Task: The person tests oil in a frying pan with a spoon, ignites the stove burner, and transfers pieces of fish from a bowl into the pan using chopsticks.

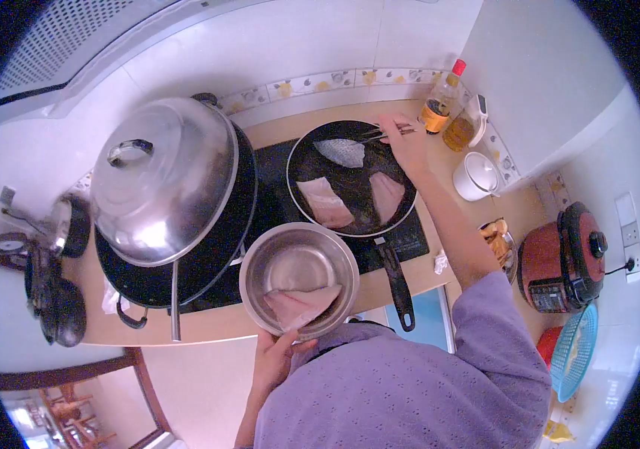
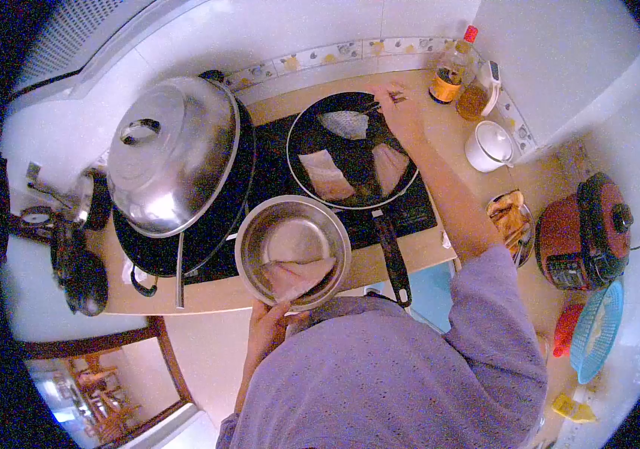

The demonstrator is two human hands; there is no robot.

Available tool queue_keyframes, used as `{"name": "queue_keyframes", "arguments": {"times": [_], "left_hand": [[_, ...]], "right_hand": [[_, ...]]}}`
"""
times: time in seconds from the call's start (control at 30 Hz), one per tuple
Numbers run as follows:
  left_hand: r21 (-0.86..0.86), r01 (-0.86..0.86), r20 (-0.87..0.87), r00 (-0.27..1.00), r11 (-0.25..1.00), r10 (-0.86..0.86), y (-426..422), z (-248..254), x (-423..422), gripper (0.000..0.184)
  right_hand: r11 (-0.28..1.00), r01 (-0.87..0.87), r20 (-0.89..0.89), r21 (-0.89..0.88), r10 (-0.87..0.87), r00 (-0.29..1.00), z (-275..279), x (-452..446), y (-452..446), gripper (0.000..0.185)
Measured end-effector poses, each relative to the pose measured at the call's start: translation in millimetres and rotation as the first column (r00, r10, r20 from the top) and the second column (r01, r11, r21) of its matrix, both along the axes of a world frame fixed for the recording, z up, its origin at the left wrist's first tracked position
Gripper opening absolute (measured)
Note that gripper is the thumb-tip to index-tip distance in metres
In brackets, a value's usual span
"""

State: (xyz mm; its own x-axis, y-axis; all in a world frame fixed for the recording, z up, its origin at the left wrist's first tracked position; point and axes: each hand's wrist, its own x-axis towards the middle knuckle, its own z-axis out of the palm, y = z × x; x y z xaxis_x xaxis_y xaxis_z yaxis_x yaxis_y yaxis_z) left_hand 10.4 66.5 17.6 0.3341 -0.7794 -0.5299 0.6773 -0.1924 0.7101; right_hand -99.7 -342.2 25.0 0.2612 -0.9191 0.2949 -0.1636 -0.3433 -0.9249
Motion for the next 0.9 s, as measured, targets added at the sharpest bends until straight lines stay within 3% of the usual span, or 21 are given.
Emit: {"name": "queue_keyframes", "arguments": {"times": [0.03, 0.07, 0.13, 0.17, 0.3, 0.37, 0.4, 0.47, 0.5, 0.57, 0.6, 0.67, 0.77, 0.87, 0.9], "left_hand": [[0.001, -0.011, -0.005, 1.0, 1.0, 0.011, 0.3, -2.5, -0.3, 0.053], [0.001, -0.022, -0.01, 1.0, 1.0, 0.022, 0.4, -5.1, -0.7, 0.053], [-0.007, -0.018, 0.009, 1.0, 1.0, 0.018, 1.3, -9.0, 0.1, 0.053], [-0.015, -0.014, 0.031, 0.999, 1.0, 0.014, 1.7, -9.8, 0.4, 0.054], [0.029, -0.019, 0.016, 1.0, 0.999, 0.018, 0.5, -7.7, 1.3, 0.054], [0.012, -0.018, 0.004, 1.0, 1.0, 0.017, 2.5, -12.4, 2.2, 0.054], [0.012, -0.017, 0.003, 1.0, 1.0, 0.017, 2.7, -13.1, 2.0, 0.054], [0.004, -0.031, 0.005, 1.0, 1.0, 0.031, 3.4, -14.6, 1.2, 0.054], [0.004, -0.034, 0.002, 0.999, 0.999, 0.034, 3.6, -12.6, 1.0, 0.054], [-0.003, -0.007, 0.016, 1.0, 1.0, 0.007, 3.6, -6.1, 1.5, 0.056], [0.003, -0.005, 0.011, 1.0, 1.0, 0.005, 5.3, -7.0, 2.6, 0.056], [0.017, -0.006, 0.012, 1.0, 1.0, 0.006, 9.9, -10.1, 6.3, 0.058], [0.077, 0.037, -0.027, 0.999, 0.996, -0.035, 15.6, -6.0, 11.6, 0.06], [0.089, 0.091, -0.032, 0.996, 0.992, -0.089, 23.4, -13.9, 15.4, 0.061], [0.098, 0.123, -0.041, 0.992, 0.988, -0.119, 24.1, -15.1, 17.0, 0.061]], "right_hand": [[0.997, -0.054, 0.099, 0.049, 0.049, 0.994, 7.6, -1.5, 6.7, 0.026], [0.997, -0.055, 0.096, 0.049, 0.05, 0.994, 5.6, 0.7, 11.9, 0.026], [0.973, -0.216, 0.127, 0.083, 0.204, 0.971, -3.9, 5.4, 19.7, 0.019], [0.957, -0.242, -0.019, -0.159, 0.242, 0.97, -16.9, 6.0, 19.1, 0.018], [0.914, -0.25, -0.178, -0.321, 0.201, 0.963, -17.5, 6.9, 23.7, 0.018], [0.984, -0.119, -0.143, -0.135, 0.1, 0.985, -9.3, 3.0, 19.9, 0.02], [0.984, -0.119, -0.144, -0.134, 0.1, 0.984, -11.7, -0.7, 14.0, 0.02], [0.924, -0.086, -0.216, -0.373, 0.003, 0.976, -18.1, -7.4, 2.7, 0.024], [0.923, -0.089, -0.218, -0.373, 0.006, 0.976, -9.4, -8.5, 8.6, 0.024], [0.991, -0.066, -0.269, -0.115, 0.033, 0.963, 21.7, -12.4, 27.3, 0.023], [0.992, -0.065, -0.273, -0.109, 0.033, 0.961, 26.8, -13.5, 30.7, 0.023], [0.998, -0.038, -0.169, 0.045, 0.046, 0.985, 29.5, -17.7, 36.2, 0.03], [1.0, 0.009, -0.286, -0.025, -0.016, 0.958, 23.2, -37.2, 19.9, 0.029], [0.999, -0.029, -0.194, -0.046, 0.02, 0.981, 6.9, -39.2, 17.5, 0.029], [0.997, -0.055, -0.243, -0.045, 0.042, 0.969, 0.4, -43.3, 10.6, 0.031]]}}
